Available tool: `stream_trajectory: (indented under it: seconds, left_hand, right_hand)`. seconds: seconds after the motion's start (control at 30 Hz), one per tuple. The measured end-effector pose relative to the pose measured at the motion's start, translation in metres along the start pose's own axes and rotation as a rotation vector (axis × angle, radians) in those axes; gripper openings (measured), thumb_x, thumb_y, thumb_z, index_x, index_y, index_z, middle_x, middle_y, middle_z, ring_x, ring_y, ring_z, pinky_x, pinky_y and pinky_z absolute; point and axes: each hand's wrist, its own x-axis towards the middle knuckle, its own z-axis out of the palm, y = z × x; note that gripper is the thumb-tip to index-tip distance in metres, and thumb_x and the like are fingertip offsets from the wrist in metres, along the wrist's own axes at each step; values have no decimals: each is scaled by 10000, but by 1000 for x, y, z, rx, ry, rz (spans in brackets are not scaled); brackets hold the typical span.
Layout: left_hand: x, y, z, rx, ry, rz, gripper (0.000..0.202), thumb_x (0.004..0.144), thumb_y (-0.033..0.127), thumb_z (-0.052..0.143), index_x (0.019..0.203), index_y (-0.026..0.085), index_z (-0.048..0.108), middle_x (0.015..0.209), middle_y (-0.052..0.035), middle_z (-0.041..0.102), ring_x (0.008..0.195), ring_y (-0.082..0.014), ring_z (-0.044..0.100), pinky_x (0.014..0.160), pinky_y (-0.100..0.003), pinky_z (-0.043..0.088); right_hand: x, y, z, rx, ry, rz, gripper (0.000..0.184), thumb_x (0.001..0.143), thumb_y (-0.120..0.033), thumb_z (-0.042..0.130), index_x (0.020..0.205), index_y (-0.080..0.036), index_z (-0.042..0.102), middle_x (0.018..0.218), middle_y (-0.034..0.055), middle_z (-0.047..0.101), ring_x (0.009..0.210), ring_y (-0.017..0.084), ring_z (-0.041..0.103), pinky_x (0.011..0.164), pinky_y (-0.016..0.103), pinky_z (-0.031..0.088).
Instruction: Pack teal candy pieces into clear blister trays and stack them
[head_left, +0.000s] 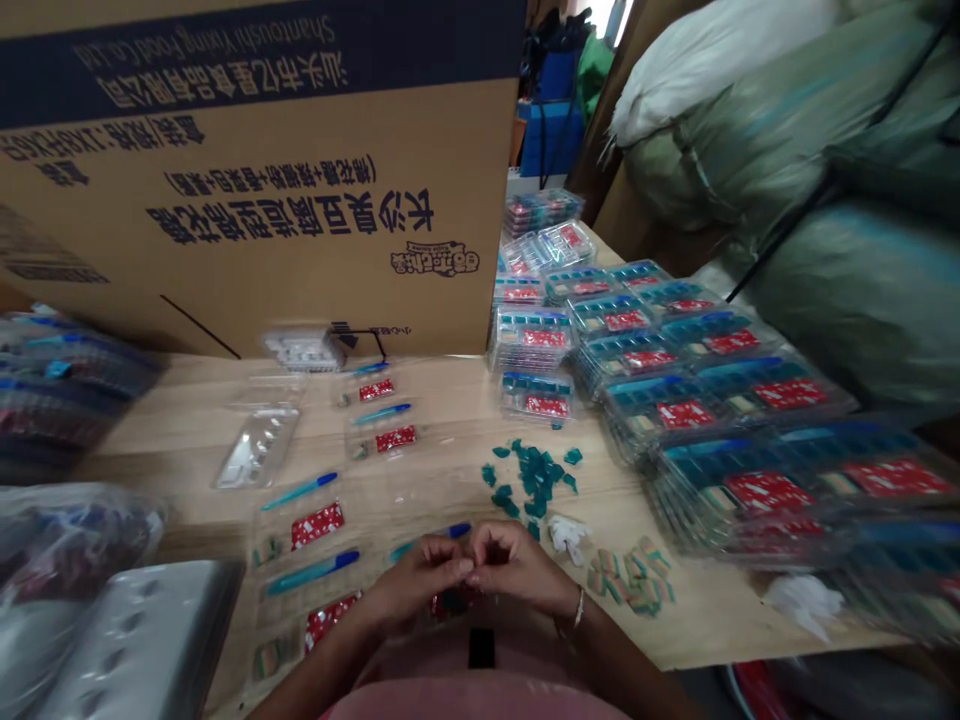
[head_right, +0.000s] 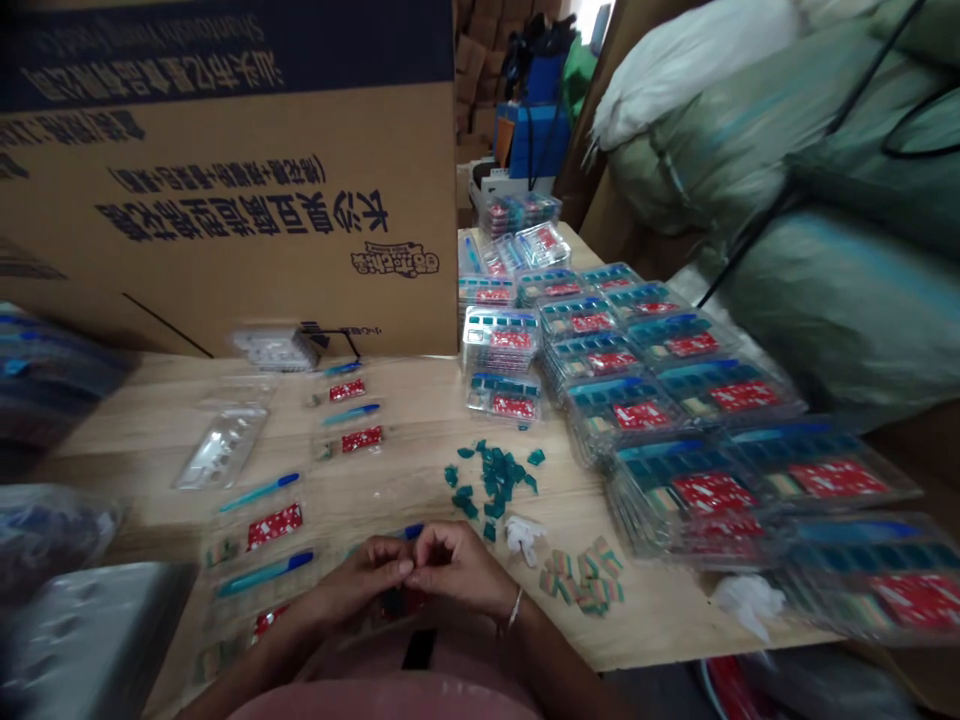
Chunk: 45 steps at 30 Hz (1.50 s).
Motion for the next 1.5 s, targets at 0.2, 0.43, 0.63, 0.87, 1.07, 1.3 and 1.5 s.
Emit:
stream_trajectory:
  seconds: [0.2, 0.43, 0.63, 0.87, 1.07, 1.3, 1.5]
  left_hand:
    - [-5, 6, -4, 43, 135, 23, 376, 657, 507, 670, 675, 154, 543, 580, 25, 540, 511, -83, 452, 517, -207, 339]
    - [-44, 1, -24, 999, 226, 205, 100, 697, 156, 579, 763, 194, 644, 744, -16, 590, 676, -143, 528, 626, -247, 400]
    - [-41, -24, -22, 1349, 223, 224, 176, 746, 92, 467, 702, 176, 615, 751, -70, 586, 724, -204, 547, 678, -322, 436]
    - [-45, -20, -19, 1308, 234, 291, 168, 784, 92, 428, 742, 171, 570, 793, -64, 568, 758, -194, 519, 721, -328, 424]
    - [-52, -2, -14, 557, 256, 244, 114, 790, 284, 536, 777, 173, 515, 736, -7, 552, 670, -131, 493, 621, -242, 396]
    - [-44, 2, 0, 113, 260, 211, 293, 673, 400, 704, 690, 157, 542, 674, 14, 563, 629, -103, 483, 629, -226, 382]
    - [-39, -3, -2, 89, 250, 196, 307, 649, 405, 731, 676, 145, 569, 669, -3, 609, 662, -128, 541, 660, -249, 402]
  right_hand:
    - [5, -2, -10, -203, 263, -4, 221, 696, -335, 651, 654, -173, 506, 607, -40, 509, 563, 91, 453, 543, 209, 365]
    - [-16, -11, -6, -586, 109, -83, 70, 779, -172, 546, 731, -174, 597, 709, -3, 560, 666, 118, 519, 592, 211, 382]
    - [-1, -6, 20, -989, -153, -150, 128, 781, -104, 530, 768, -185, 628, 796, 24, 598, 750, 144, 552, 672, 234, 411]
    - [4, -6, 33, -1172, -164, -143, 85, 782, -130, 548, 760, -156, 626, 815, 66, 600, 758, 168, 550, 671, 261, 414]
    - [-6, -12, 28, -406, -9, -52, 71, 772, -167, 533, 791, -161, 600, 715, -7, 583, 645, 102, 530, 591, 204, 401]
    - [-10, -12, 26, -53, 44, 16, 172, 723, -316, 622, 780, -165, 563, 679, -33, 550, 578, 74, 481, 556, 196, 386]
    - [-10, -5, 25, -92, 71, 41, 174, 684, -290, 652, 759, -164, 557, 669, -35, 555, 569, 78, 488, 545, 199, 393]
